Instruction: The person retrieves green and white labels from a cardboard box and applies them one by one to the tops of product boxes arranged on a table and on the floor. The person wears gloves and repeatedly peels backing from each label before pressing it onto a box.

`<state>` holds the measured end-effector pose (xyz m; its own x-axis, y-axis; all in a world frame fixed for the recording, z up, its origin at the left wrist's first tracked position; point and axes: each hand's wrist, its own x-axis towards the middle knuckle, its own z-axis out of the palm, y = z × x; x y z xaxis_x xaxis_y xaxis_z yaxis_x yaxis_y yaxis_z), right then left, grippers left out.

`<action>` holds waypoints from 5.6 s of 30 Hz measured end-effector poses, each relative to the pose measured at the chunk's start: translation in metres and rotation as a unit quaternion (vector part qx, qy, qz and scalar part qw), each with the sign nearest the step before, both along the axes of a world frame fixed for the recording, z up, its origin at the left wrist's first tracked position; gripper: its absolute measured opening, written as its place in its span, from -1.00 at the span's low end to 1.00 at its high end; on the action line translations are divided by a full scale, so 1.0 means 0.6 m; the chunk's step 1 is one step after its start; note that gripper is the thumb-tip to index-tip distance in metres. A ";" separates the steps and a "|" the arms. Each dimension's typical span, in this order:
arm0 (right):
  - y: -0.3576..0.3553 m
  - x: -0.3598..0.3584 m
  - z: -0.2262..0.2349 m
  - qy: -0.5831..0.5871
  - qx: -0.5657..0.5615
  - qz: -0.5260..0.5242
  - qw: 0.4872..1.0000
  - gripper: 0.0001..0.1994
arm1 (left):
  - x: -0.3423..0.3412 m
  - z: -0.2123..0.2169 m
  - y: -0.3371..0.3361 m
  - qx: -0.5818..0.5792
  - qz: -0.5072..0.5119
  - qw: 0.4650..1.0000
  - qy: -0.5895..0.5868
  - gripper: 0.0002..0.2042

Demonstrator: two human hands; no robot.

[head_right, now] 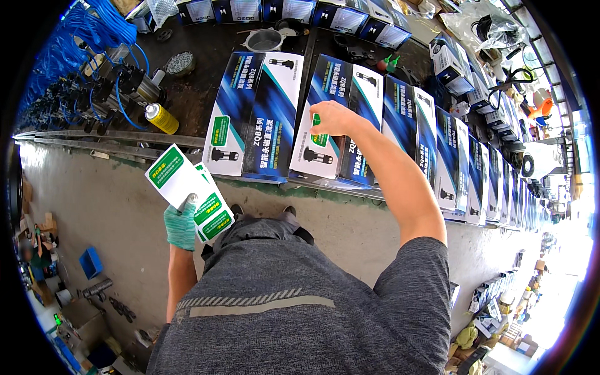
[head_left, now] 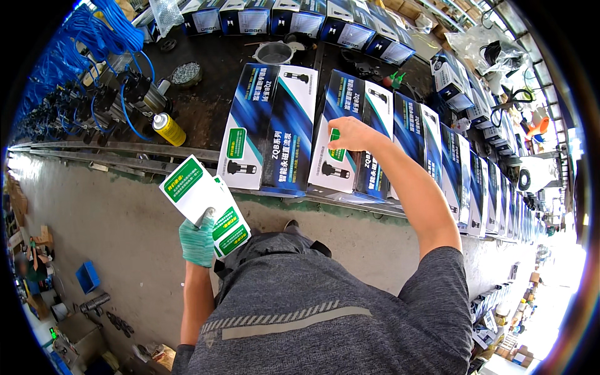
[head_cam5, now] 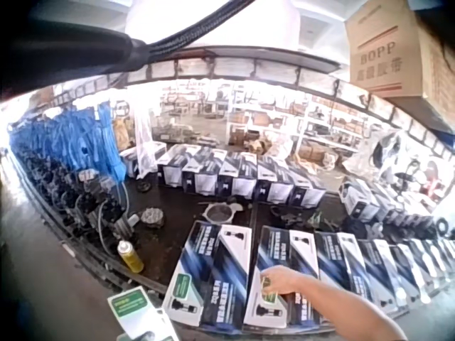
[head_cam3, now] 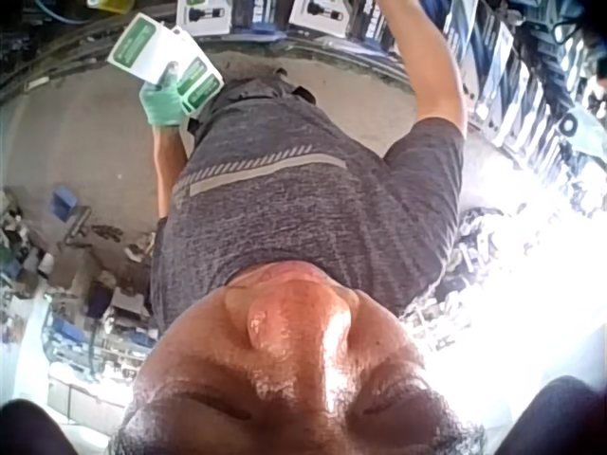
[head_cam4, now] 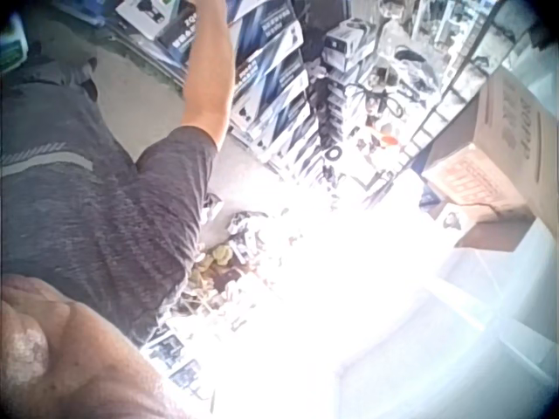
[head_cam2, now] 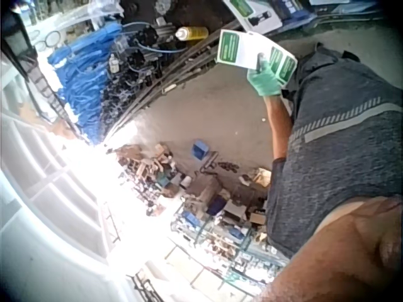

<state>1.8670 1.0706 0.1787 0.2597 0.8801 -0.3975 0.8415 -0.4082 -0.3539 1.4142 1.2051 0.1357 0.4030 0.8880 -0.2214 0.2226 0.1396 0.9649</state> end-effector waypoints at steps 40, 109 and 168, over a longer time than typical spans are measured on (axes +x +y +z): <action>-0.119 -0.013 -0.039 -0.227 0.131 0.091 0.961 -0.46 | 0.005 -0.009 0.009 0.005 -0.012 1.000 0.020 -0.73; -0.273 -0.276 0.152 -0.084 0.393 -0.347 0.847 -0.69 | 0.412 0.128 -0.189 0.191 -0.598 0.771 -0.107 -0.68; -0.441 -0.182 0.130 -0.049 0.453 -0.285 0.843 -0.42 | 0.434 0.160 -0.320 -0.032 -0.475 0.877 -0.065 -0.75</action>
